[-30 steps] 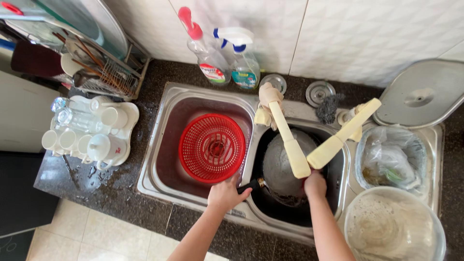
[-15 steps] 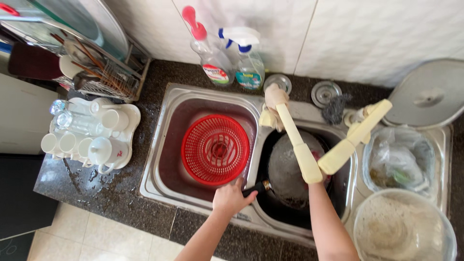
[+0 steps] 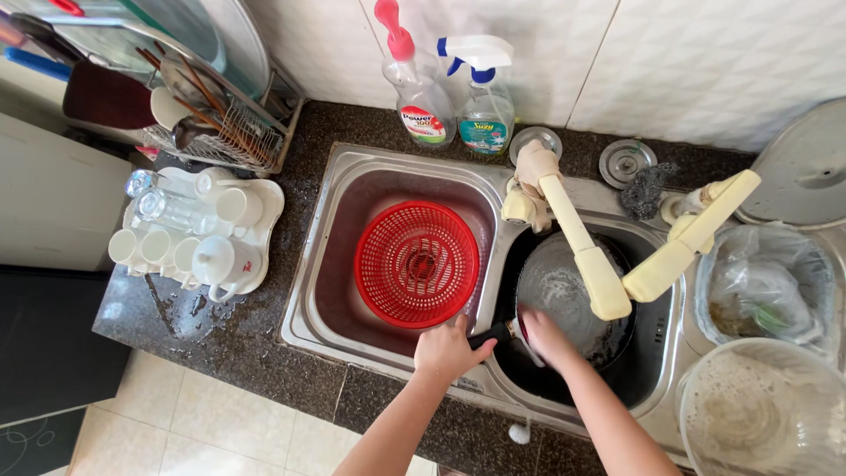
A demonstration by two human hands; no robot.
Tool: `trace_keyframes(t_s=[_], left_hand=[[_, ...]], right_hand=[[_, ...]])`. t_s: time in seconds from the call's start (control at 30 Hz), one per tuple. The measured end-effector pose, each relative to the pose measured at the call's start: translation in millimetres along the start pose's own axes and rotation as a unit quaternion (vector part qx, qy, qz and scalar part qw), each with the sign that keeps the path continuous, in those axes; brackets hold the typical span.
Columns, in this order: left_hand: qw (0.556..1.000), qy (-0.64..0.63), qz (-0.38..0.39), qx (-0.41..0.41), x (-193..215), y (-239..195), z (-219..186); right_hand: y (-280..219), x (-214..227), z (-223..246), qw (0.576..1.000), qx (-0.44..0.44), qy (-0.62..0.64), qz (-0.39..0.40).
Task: The person washes a small pot and a frying pan in a kitchen sink. They rinse the pot, then scrub and rinse the frying pan using a red scouring pad and running water.
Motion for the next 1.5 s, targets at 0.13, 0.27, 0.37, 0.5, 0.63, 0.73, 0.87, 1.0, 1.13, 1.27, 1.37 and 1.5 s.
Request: trace_keyframes(t_s=[0.13, 0.27, 0.37, 0.5, 0.63, 0.73, 0.87, 1.0, 1.13, 1.27, 1.37, 1.5], left_hand=[[1.000, 0.012, -0.021, -0.006, 4, 4, 2], [1.000, -0.002, -0.001, 0.004, -4, -2, 2], [0.999, 0.010, -0.047, -0.002, 3, -1, 1], [1.000, 0.003, 0.016, 0.003, -1, 1, 0], [0.998, 0.010, 0.055, 0.018, 0, -2, -1], [0.999, 0.009, 0.034, 0.018, 7, 0, -3], [1.000, 0.009, 0.025, 0.017, 4, -1, -2], [0.999, 0.022, 0.019, 0.019, 4, 2, -3], [1.000, 0.019, -0.008, 0.020, 9, 3, -3], [0.999, 0.018, 0.025, 0.016, -2, -5, -4], [1.000, 0.014, 0.010, 0.018, 5, -2, -3], [0.999, 0.023, 0.017, 0.020, 7, -2, -4]], right_hand=[[106, 48, 56, 0.948, -0.011, 0.262, -0.181], [102, 26, 58, 0.866, -0.013, 0.426, -0.262], [22, -16, 41, 0.965, 0.070, 0.194, -0.160], [-61, 24, -10, 0.938, -0.256, -0.235, -0.001], [-32, 98, 29, 0.873, -0.146, -0.402, -0.234], [39, 131, 62, 0.955, 0.019, -0.063, -0.289], [92, 100, 68, 0.928, 0.031, 0.317, -0.193], [37, -3, 56, 0.928, 0.063, 0.345, -0.125], [-27, -13, 17, 0.937, -0.205, 0.282, -0.013], [-31, 68, 0, 0.918, -0.135, 0.351, -0.128], [-42, 92, 41, 0.748, 0.216, -0.396, -0.486], [-33, 57, 10, 0.894, 0.124, -0.310, -0.300]])
Point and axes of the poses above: each hand's wrist, its own y-axis towards the middle knuckle, its own x-axis out of the back of the hand, z = x × y, the point moved 5 cm from there along y, towards the middle knuckle, and after that the axes turned 15 degrees about y, right-handed, at the moved point
